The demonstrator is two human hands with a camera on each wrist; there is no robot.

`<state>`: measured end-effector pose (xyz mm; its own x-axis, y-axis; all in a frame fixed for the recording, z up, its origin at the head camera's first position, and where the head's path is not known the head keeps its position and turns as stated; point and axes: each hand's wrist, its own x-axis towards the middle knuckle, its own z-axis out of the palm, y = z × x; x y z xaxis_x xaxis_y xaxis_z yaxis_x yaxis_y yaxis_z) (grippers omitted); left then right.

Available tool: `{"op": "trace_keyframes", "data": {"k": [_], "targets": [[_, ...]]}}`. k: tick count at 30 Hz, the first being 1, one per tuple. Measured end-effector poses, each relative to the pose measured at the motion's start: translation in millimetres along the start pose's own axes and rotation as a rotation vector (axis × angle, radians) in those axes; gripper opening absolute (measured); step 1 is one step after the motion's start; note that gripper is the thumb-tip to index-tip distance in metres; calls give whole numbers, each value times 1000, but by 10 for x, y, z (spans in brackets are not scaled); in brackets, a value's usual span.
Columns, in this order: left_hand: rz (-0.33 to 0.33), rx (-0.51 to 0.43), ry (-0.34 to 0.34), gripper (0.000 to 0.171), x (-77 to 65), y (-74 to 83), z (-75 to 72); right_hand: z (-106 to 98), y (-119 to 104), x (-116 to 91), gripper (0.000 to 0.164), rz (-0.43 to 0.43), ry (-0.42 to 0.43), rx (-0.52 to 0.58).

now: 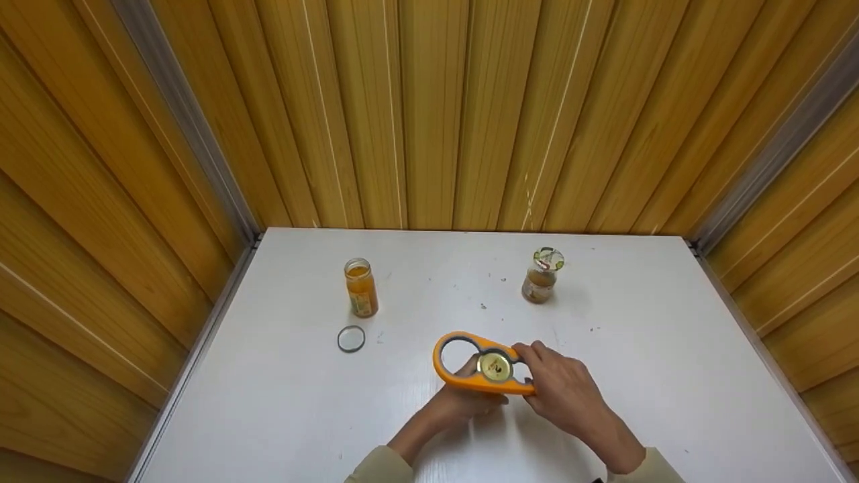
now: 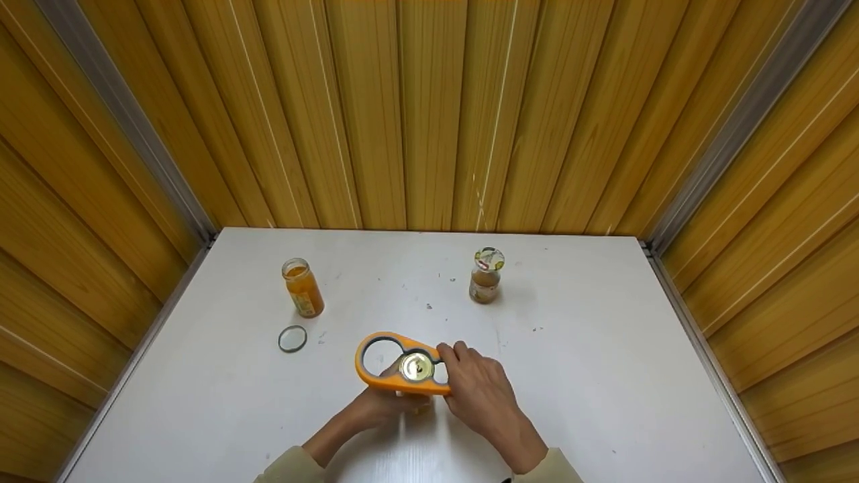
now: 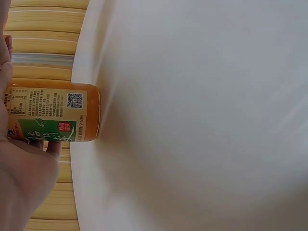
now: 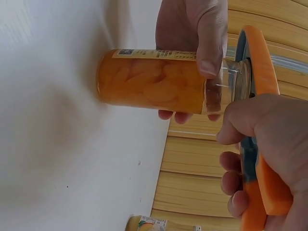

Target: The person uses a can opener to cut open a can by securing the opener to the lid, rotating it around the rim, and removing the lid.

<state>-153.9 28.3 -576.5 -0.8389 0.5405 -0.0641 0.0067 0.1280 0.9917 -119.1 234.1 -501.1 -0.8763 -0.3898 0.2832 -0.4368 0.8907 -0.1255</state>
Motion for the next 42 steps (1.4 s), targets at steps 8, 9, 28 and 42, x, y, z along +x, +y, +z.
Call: {"op": "trace_keyframes", "data": {"k": [8, 9, 28, 42], "targets": [[40, 77, 118, 65, -31, -27, 138, -32, -174, -46, 58, 146, -61, -32], [47, 99, 143, 65, -37, -32, 166, -36, -199, -52, 58, 158, -53, -34], [107, 287, 588, 59, -85, -37, 711, -6, -607, -168, 48, 322, 21, -101], [183, 368, 631, 53, -100, -79, 731, 12, -680, -148, 32, 409, -35, -110]]}}
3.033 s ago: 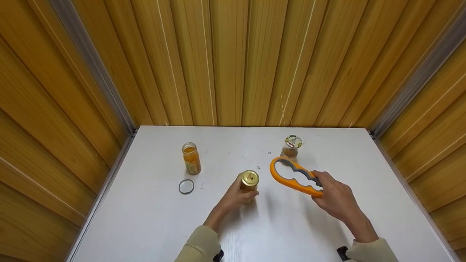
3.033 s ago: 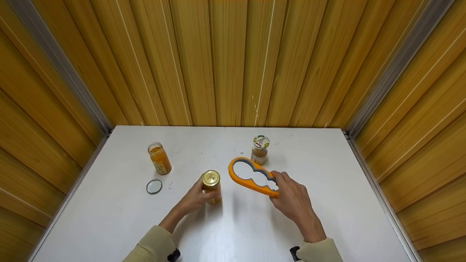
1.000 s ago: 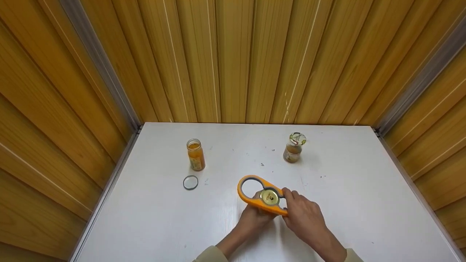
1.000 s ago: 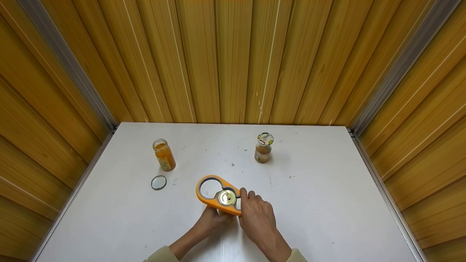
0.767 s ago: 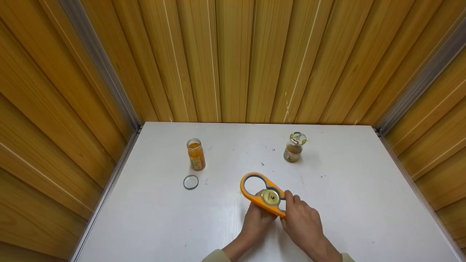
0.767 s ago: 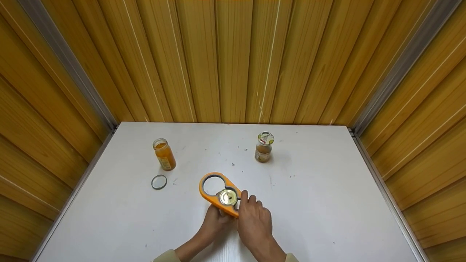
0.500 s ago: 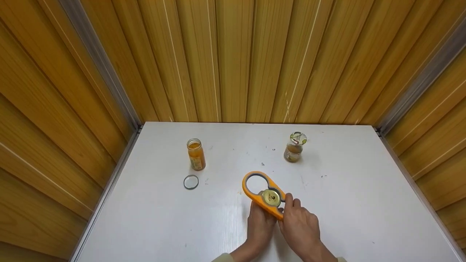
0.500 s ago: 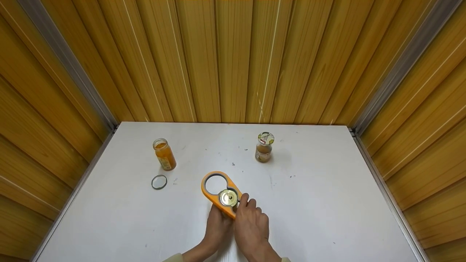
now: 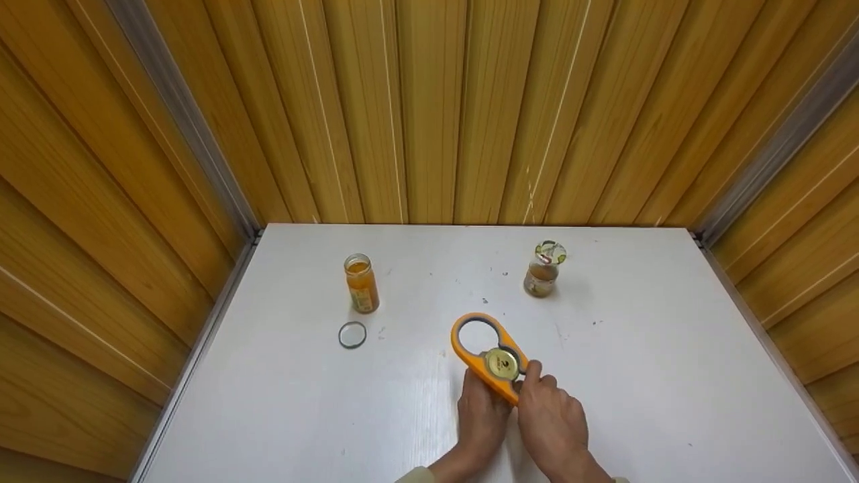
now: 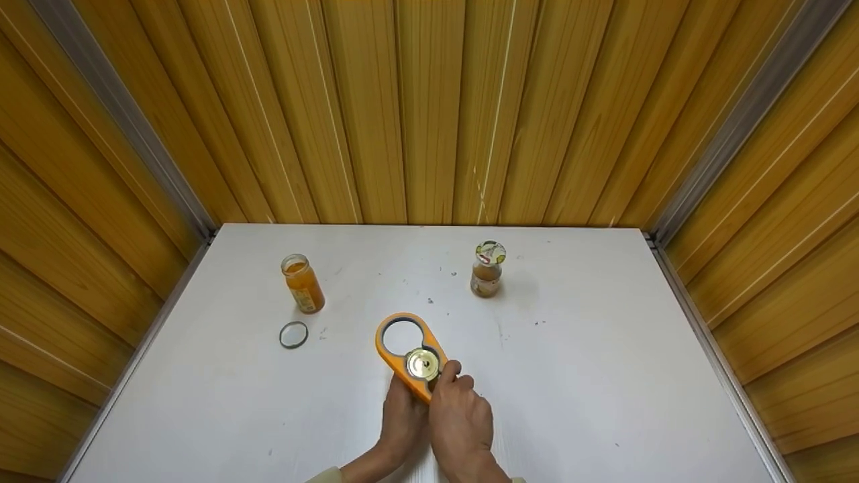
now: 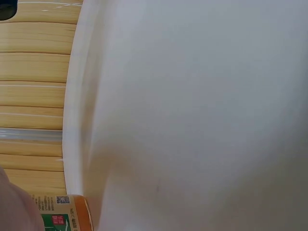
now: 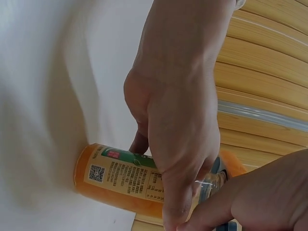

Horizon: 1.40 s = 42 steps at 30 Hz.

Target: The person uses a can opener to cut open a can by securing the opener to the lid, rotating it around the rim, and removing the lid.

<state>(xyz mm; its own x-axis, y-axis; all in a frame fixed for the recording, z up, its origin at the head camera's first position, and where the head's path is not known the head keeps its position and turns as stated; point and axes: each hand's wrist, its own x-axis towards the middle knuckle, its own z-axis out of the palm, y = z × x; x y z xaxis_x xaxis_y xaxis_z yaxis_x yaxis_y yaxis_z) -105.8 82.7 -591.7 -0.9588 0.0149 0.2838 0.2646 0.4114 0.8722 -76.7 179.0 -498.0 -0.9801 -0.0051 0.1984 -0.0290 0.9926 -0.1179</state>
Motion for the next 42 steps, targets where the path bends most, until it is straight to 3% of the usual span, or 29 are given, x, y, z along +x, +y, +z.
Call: {"op": "trace_keyframes", "data": {"k": [4, 11, 19, 27, 33, 38, 42], "targets": [[-33, -56, -101, 55, 77, -5, -69, -1, 24, 19, 32, 1, 15, 10], [-57, -80, -201, 55, 138, -19, -116, -14, 101, 23, 43, -16, -21, -2], [-49, -249, -399, 59, 189, -99, -259, -50, 214, -28, 49, -52, -40, -20], [-44, -413, -621, 55, 248, -186, -444, -35, 343, -73, 48, -159, -28, -51], [5, -376, -704, 58, 290, -204, -538, -6, 435, -52, 41, -261, 25, -25], [-13, -392, -824, 60, 369, -211, -592, -39, 471, -14, 41, -269, -43, -7], [66, -430, -927, 56, 456, -255, -652, -50, 504, 41, 41, -307, -76, -1]]}}
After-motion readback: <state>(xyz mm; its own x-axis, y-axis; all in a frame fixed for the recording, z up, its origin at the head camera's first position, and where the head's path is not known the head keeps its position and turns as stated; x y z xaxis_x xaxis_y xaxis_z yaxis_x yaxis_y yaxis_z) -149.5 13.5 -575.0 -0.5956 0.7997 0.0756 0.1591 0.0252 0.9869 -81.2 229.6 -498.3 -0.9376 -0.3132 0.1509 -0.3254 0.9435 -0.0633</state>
